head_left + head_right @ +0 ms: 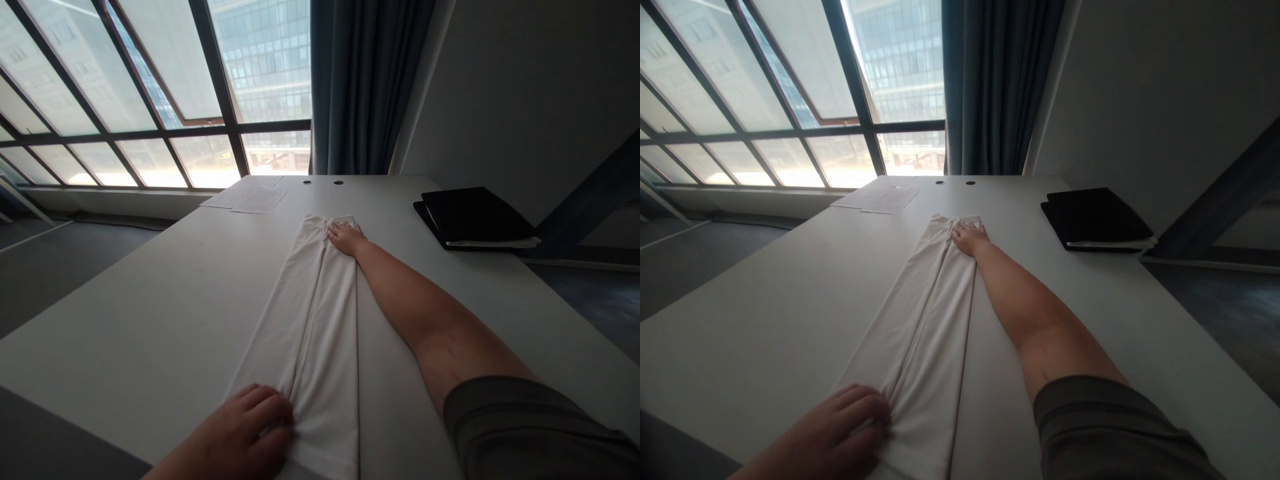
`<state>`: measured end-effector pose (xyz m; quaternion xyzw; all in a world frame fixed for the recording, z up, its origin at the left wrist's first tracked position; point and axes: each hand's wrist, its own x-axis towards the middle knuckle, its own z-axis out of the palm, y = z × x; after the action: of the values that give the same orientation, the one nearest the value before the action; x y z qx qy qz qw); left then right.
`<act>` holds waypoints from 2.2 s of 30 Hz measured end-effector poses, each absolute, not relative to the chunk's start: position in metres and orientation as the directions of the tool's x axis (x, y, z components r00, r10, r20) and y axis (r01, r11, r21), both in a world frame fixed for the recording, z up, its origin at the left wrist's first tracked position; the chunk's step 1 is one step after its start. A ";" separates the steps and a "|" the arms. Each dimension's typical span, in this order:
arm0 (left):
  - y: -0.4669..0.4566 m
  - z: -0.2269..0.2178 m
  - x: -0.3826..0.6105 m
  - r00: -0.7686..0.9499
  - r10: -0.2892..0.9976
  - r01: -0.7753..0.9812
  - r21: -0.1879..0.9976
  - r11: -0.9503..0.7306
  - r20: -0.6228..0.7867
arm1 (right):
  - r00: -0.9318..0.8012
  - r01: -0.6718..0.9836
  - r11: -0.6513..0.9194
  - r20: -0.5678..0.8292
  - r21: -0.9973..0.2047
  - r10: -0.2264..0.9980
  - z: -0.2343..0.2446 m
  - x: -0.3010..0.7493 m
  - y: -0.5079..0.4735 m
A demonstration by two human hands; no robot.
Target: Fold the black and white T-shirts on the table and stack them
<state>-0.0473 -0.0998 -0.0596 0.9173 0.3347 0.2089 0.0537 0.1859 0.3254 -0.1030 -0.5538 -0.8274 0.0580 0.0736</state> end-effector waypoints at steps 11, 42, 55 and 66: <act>-0.096 -0.063 -0.063 0.726 0.567 0.594 0.060 -0.802 0.389 | -0.710 0.585 0.803 0.406 -0.114 0.575 -0.076 0.199 0.189; -0.073 -0.081 -0.139 0.602 0.762 0.733 0.213 -0.646 0.239 | -0.887 0.306 0.952 0.354 -0.031 0.297 -0.074 0.234 -0.031; -0.093 -0.058 -0.118 0.726 0.583 0.491 0.320 -0.810 0.364 | -0.859 -0.096 0.856 0.477 -0.509 0.188 -0.049 0.251 -0.041; 0.003 -0.053 -0.092 0.449 0.884 0.724 0.525 -0.447 0.133 | -0.398 0.587 0.336 0.098 -0.737 0.912 -0.062 0.268 0.005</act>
<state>-0.0921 0.0032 -0.0527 0.8272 0.4860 0.1983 0.2006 0.2680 0.0049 -0.0622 -0.4833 -0.7751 0.3138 0.2592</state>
